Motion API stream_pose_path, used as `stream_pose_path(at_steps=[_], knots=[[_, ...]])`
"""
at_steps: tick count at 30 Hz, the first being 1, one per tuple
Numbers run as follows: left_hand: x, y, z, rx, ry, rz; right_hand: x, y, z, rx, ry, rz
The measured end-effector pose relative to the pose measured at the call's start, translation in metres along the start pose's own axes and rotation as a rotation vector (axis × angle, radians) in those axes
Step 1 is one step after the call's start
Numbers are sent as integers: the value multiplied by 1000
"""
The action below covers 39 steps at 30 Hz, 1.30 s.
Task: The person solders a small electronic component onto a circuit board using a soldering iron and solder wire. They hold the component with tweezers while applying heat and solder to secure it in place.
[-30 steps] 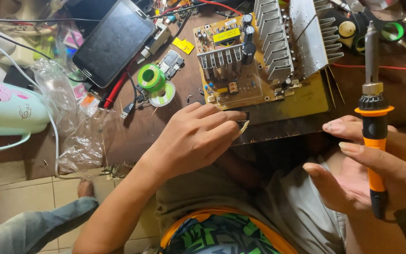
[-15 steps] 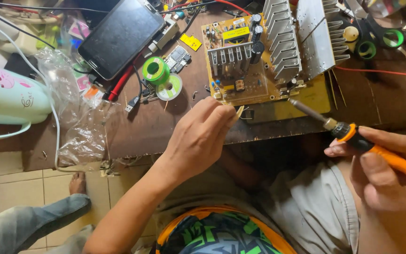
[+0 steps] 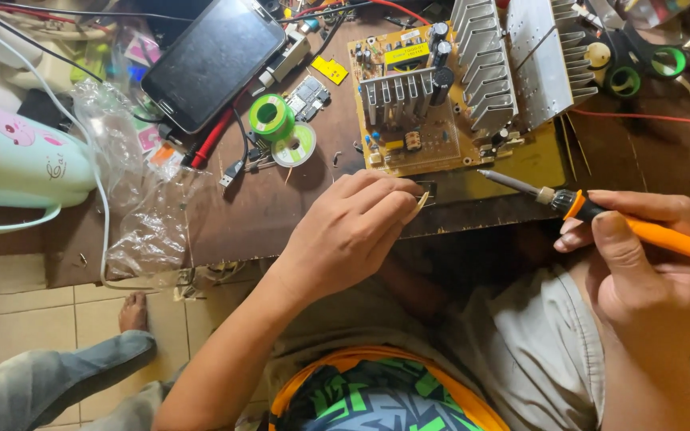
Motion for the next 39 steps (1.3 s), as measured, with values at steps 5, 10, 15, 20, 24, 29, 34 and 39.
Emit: stream_pose_path(at_steps=[5, 10, 15, 20, 24, 29, 34, 39], knots=[[3, 6, -5, -168, -2, -30, 0, 1, 3, -11, -8, -15], [2, 3, 0, -165, -17, -9, 0, 7, -22, 155, -29, -67], [4, 1, 1, -140, -35, 7, -3, 14, -35, 284, -42, -135], [4, -2, 2, -95, -54, 57, -4, 20, -41, 242, -105, -215], [5, -4, 3, -51, -53, 55, -2, 19, -20, 164, -27, -259], [5, -7, 3, -15, -31, 60, -1, 30, -20, 173, 97, -244], [5, -7, 3, -30, -30, 77, -3, 31, -19, 207, 58, -259], [7, -5, 3, -78, -13, 86, -3, 32, -21, 209, 37, -250]])
Point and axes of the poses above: each hand's wrist, its own x-axis away from the middle knuckle, its own y-axis out of the palm, z = x × y, the point moved 6 cm from there along -x, towards the middle knuckle, and after that the axes turned 13 degrees about x, right-handed, at the moved point
